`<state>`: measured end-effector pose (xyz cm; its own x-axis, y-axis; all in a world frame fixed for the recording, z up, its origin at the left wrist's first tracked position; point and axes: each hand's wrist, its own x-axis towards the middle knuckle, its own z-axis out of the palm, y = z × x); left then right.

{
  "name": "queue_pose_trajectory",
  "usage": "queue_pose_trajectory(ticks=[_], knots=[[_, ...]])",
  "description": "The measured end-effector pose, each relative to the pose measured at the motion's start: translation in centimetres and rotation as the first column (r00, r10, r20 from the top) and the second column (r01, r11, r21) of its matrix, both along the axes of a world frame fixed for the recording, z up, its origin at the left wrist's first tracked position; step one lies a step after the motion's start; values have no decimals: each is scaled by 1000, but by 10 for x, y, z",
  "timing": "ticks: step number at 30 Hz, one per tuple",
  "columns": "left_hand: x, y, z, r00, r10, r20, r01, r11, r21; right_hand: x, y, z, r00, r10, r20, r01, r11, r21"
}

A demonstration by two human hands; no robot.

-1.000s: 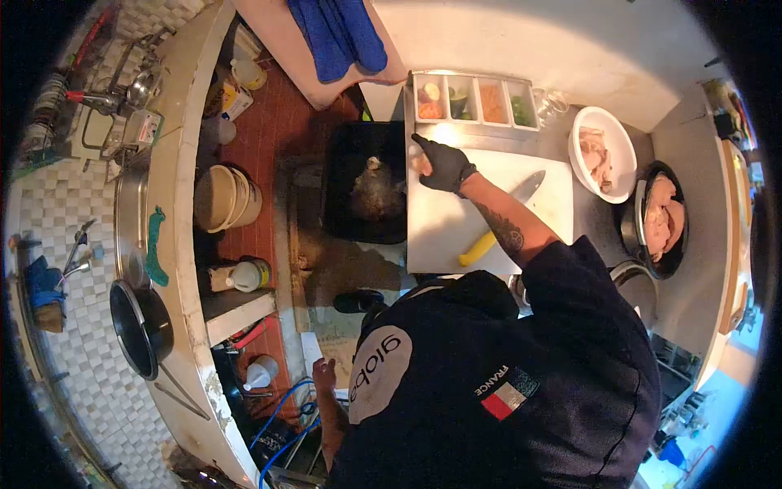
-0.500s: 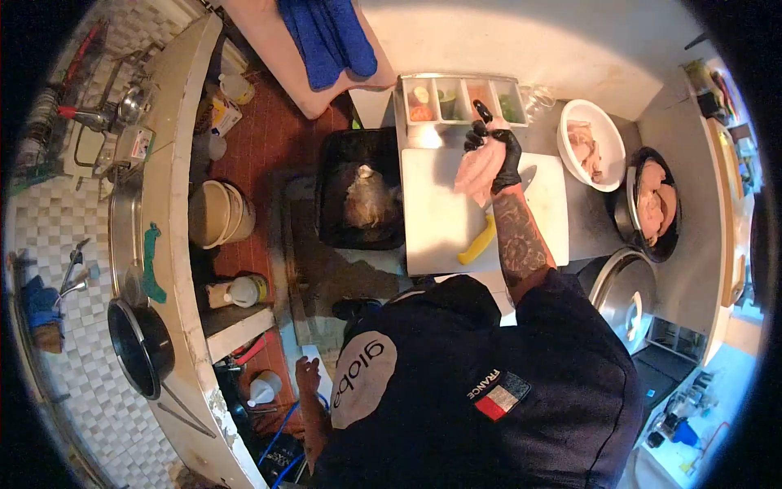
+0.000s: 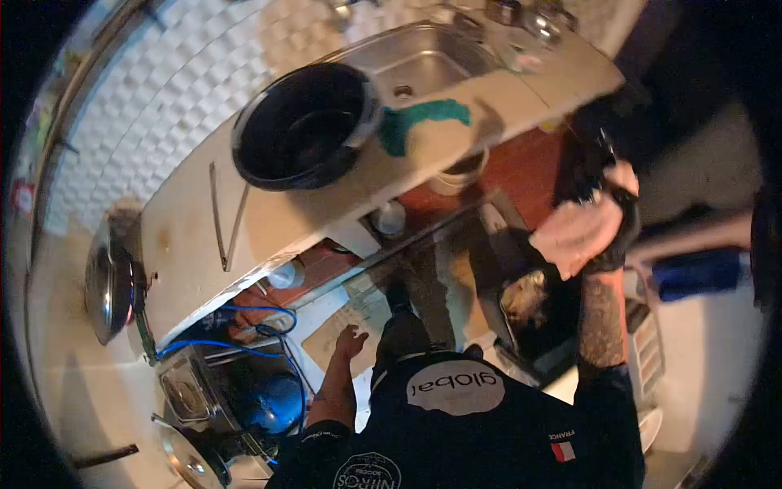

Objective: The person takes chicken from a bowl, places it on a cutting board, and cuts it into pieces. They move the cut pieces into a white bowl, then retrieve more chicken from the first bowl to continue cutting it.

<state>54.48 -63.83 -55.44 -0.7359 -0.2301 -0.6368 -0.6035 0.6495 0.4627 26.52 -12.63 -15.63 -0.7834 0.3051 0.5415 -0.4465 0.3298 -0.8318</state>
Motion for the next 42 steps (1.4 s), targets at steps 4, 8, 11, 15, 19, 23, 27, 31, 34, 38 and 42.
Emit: queue_pose_trajectory(ticks=[4, 8, 11, 15, 19, 23, 27, 31, 34, 38, 42], knots=[[34, -73, -63, 943, 255, 214, -287, 949, 133, -126, -189, 48, 898, 438, 40, -439, 899, 10], [50, -106, -51, 919, 349, 181, -369, 926, 87, -215, -351, 46, 672, 707, 221, -726, 688, 5], [51, -129, -87, 247, 867, 433, -839, -33, 544, -274, -423, -9, 639, 621, 454, -769, 484, 418], [34, -119, -85, 463, 868, 177, -810, 334, 483, -325, -484, -101, 604, 495, 625, -780, 207, 590], [13, -90, -69, 633, 764, 129, -754, 569, 330, -362, -499, -147, 548, 254, 797, -832, 258, 490], [14, -67, -81, 728, 675, 124, -678, 681, 276, -384, -472, -159, 556, 396, 731, -827, 352, 439], [8, -75, -54, 850, 519, 93, -527, 826, 200, -375, -434, -117, 611, 443, 656, -788, 420, 450], [5, -101, -58, 876, 471, 108, -483, 860, 164, -294, -394, -15, 574, 621, 534, -754, 655, 49], [0, -124, -64, 913, 399, 80, -407, 902, 147, -229, -312, 19, 614, 456, 644, -616, 787, 30], [-29, -142, -54, 960, 259, 106, -268, 961, 74, -115, -137, -30, 922, 20, 388, -307, 651, 695], [-54, -136, -47, 994, 68, 85, -77, 990, 115, 43, 15, -115, 825, -330, 459, -39, 777, 628]])
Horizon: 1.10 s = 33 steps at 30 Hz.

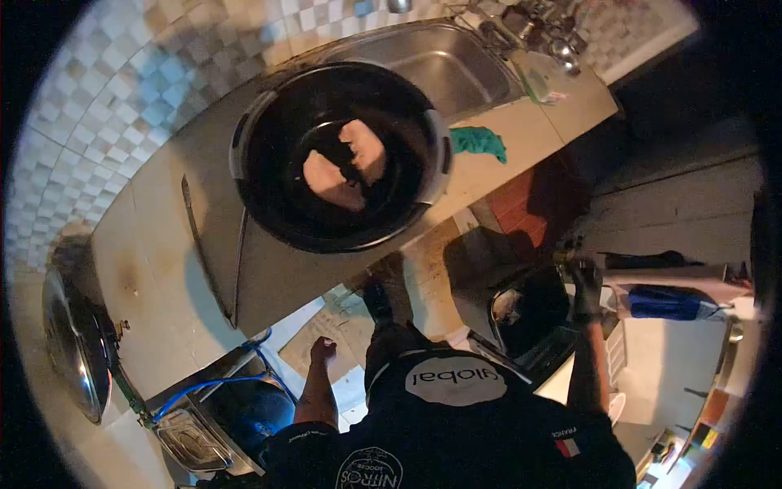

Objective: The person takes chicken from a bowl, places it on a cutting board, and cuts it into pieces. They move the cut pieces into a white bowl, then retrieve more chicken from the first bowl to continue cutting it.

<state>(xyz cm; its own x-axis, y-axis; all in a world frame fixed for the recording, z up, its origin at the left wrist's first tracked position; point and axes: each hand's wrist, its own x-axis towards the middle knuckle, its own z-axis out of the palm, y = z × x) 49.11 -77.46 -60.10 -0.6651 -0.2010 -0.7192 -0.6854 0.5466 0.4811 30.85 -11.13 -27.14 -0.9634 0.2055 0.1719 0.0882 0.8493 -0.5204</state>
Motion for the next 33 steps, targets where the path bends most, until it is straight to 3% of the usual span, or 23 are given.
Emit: queue_pose_trajectory(ticks=[1, 2, 3, 4, 5, 6, 7, 8, 9, 10, 12, 14, 16, 20, 21, 23, 25, 26, 27, 30, 31, 32, 33], knots=[[-9, 4, -3, 940, -341, -18, 337, 936, -103, 31, 18, 2, 996, -58, 67, 69, 983, -173], [-19, 10, -12, 765, -644, 6, 631, 748, -207, 59, 33, 3, 984, -106, 143, 149, 930, -337], [-28, 17, -24, 490, -869, 67, 842, 452, -295, 92, 54, -11, 985, -149, 92, 173, 901, -398], [-18, 23, -39, 525, -818, -235, 696, 571, -434, 132, 75, -32, 976, -212, 42, 208, 866, -455], [-23, 30, -41, 483, -829, -283, 716, 559, -417, 182, 91, -44, 953, -304, -11, 257, 822, -508], [-31, 40, -38, 440, -858, -266, 758, 514, -402, 203, 58, -6, 923, -386, -8, 313, 759, -571], [-39, 54, -34, 362, -910, -203, 816, 415, -402, 250, 96, -38, 924, -379, -39, 321, 830, -455], [-47, 71, -31, 270, -950, -156, 856, 311, -412, 271, 80, -14, 884, -468, 16, 378, 694, -613], [-54, 93, -30, 170, -977, -127, 879, 208, -429, 286, 61, 18, 832, -555, 1, 442, 663, -604], [-51, 115, -22, 228, -967, -118, 896, 255, -363, 331, 96, -17, 817, -576, -27, 445, 660, -605], [-42, 170, -11, 482, -865, -136, 849, 500, -173, 394, 117, -35, 745, -664, -55, 491, 603, -628], [-35, 235, 1, 624, -759, -184, 766, 641, -48, 451, 140, -72, 635, -762, -127, 477, 516, -712], [-29, 300, 29, 648, -726, -230, 748, 663, 12, 492, 143, -76, 575, -818, -23, 544, 403, -736], [-56, 447, 125, 546, -755, -364, 810, 586, -2, 557, 150, -85, 505, -863, 20, 544, 299, -784], [-63, 494, 162, 475, -793, -382, 851, 525, -31, 568, 152, -75, 495, -869, 24, 540, 286, -792], [-72, 593, 237, 150, -923, -354, 966, 213, -146, 590, 165, -84, 451, -892, 40, 593, 266, -760], [-78, 680, 286, -405, -873, -271, 910, -355, -214, 613, 175, -95, 397, -916, 62, 615, 215, -759], [-97, 730, 286, -229, -969, -90, 971, -235, 52, 622, 180, -100, 351, -934, 67, 604, 171, -779], [-106, 769, 290, -73, -988, 137, 961, -34, 273, 630, 185, -101, 307, -950, 56, 586, 143, -798], [-46, 833, 284, 260, -955, -141, 888, 180, 422, 663, 204, -83, 247, -969, 11, 646, 156, -747], [-15, 842, 285, 258, -954, -155, 844, 144, 517, 677, 212, -79, 213, -976, -35, 624, 164, -764], [2, 851, 265, 95, -968, -234, 828, -53, 558, 695, 220, -76, 171, -983, -60, 623, 155, -767], [32, 857, 250, 103, -983, -149, 871, 17, 490, 714, 229, -74, 132, -988, -83, 616, 148, -774]])
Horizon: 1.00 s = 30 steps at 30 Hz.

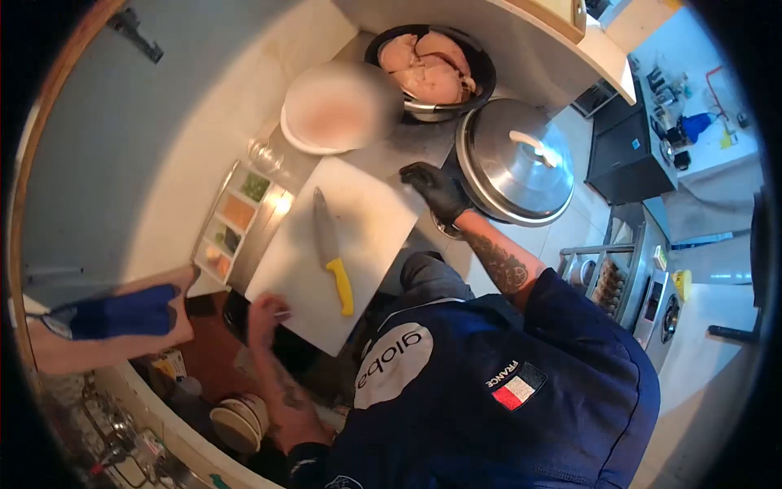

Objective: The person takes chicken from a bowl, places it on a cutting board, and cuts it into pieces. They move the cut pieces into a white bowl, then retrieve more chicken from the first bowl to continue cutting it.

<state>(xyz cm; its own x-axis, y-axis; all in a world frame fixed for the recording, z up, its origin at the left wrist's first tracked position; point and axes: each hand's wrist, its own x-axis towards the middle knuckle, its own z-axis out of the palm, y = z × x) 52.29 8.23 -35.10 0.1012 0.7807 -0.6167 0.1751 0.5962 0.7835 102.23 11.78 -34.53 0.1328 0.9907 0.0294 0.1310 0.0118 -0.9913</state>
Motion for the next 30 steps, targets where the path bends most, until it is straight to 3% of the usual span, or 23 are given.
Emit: queue_pose_trajectory(ticks=[2, 3, 4, 5, 6, 8, 10, 12, 13, 16, 18, 19, 22, 24, 26, 30], knots=[[48, 0, -25, 980, -156, -123, 166, 983, 82, 44, 27, -12, 989, -137, 58, 128, 982, 141], [76, -6, -25, 956, -211, -204, 233, 968, 94, 65, 38, -4, 981, -192, -3, 190, 973, 128], [100, -16, -20, 904, -244, -352, 311, 938, 150, 87, 54, 11, 969, -240, -62, 246, 962, 118], [120, -22, -17, 833, -249, -495, 388, 899, 201, 111, 74, 27, 968, -248, -43, 251, 941, 228], [135, -28, -19, 827, -214, -519, 404, 868, 287, 135, 98, 39, 968, -251, -27, 245, 910, 335], [155, -43, -23, 813, -125, -568, 419, 804, 423, 197, 160, 36, 789, -498, 359, 317, 831, 457], [166, -49, -21, 788, -59, -613, 371, 840, 397, 235, 204, 66, 470, -284, 836, 281, 946, 163], [173, -49, -17, 776, -23, -630, 292, 899, 327, 266, 249, 50, 490, -225, 842, 118, 974, 191], [175, -51, -15, 786, -24, -618, 238, 934, 266, 278, 268, 38, 458, -107, 882, 98, 993, 69], [181, -47, -13, 745, -27, -666, 200, 962, 184, 284, 301, 29, 613, -42, 789, -79, 990, 114], [189, -50, -2, 753, 9, -658, 90, 989, 116, 289, 316, 28, 684, 65, 726, -142, 989, 46], [186, -55, -9, 745, 50, -665, 87, 981, 171, 289, 321, 29, 725, 122, 678, -168, 986, 2], [194, -57, 0, 751, 106, -652, -4, 988, 156, 293, 322, 40, 805, 211, 555, -171, 978, -123], [194, -58, 0, 764, 137, -630, -37, 985, 168, 315, 332, 31, 701, 214, 680, 18, 948, -317], [192, -60, -3, 776, 181, -604, -67, 976, 207, 362, 353, -6, 715, 197, 671, -95, 978, -186], [196, -53, 9, 744, 235, -626, -75, 960, 271, 369, 347, 19, 838, 198, 508, -178, 980, -89]])
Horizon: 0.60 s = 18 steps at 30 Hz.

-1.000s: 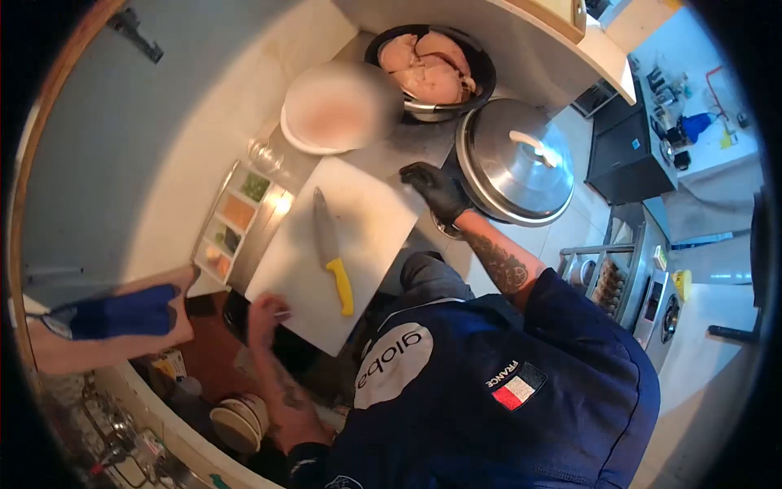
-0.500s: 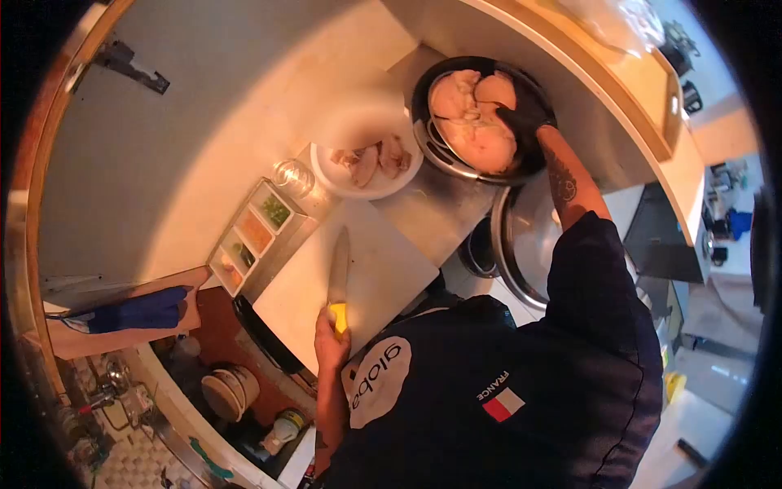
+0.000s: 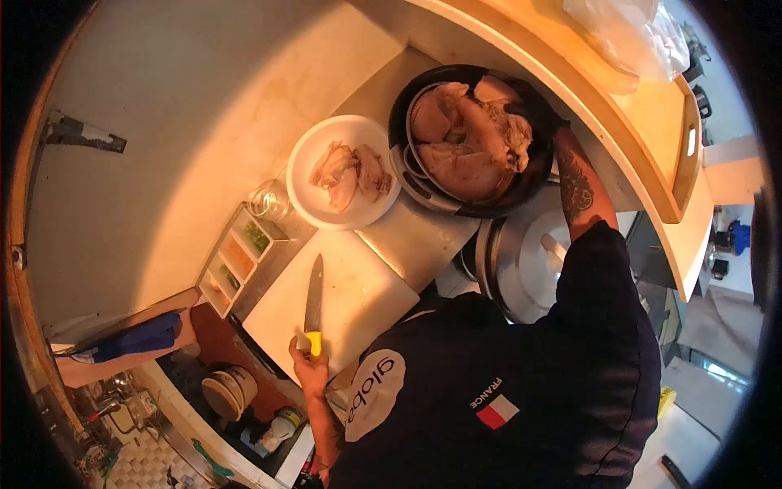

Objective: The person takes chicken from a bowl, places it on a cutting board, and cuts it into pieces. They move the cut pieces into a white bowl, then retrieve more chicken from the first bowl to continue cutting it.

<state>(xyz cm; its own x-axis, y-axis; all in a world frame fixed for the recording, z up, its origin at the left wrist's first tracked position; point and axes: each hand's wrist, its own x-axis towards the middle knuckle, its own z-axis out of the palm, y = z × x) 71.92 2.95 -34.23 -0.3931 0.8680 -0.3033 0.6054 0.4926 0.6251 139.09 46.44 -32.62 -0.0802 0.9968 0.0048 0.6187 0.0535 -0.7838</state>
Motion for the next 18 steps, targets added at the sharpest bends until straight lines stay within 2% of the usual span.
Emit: queue_pose_trajectory(ticks=[2, 3, 6, 9, 12, 15, 17, 18], knots=[[2, 5, 7, 1000, -14, -20, 14, 1000, 6, -1, 0, 6, 991, 37, 129, -44, 998, 54], [-2, 5, 5, 999, 25, 23, -24, 999, -29, -3, -2, 7, 980, 53, 190, -68, 995, 76], [-5, 5, -3, 998, 33, 51, -36, 998, 47, -26, -20, 8, 970, 30, 243, -78, 978, 191], [8, 16, 16, 989, 53, 138, -63, 996, 69, -37, -29, -17, 960, -30, 279, -13, 988, 152], [16, 35, 28, 965, -84, 247, 41, 983, 176, -55, -42, 3, 911, -133, 390, -13, 936, 351], [44, 88, 72, 928, -272, 254, 249, 961, 121, -51, -31, 2, 890, -165, 425, -39, 901, 432], [83, 137, 118, 857, -374, 354, 397, 918, 6, -29, -20, -11, 945, -88, 316, -40, 925, 378], [111, 161, 144, 805, -376, 458, 431, 902, -17, -16, -17, -17, 981, -40, 192, -25, 946, 322]])
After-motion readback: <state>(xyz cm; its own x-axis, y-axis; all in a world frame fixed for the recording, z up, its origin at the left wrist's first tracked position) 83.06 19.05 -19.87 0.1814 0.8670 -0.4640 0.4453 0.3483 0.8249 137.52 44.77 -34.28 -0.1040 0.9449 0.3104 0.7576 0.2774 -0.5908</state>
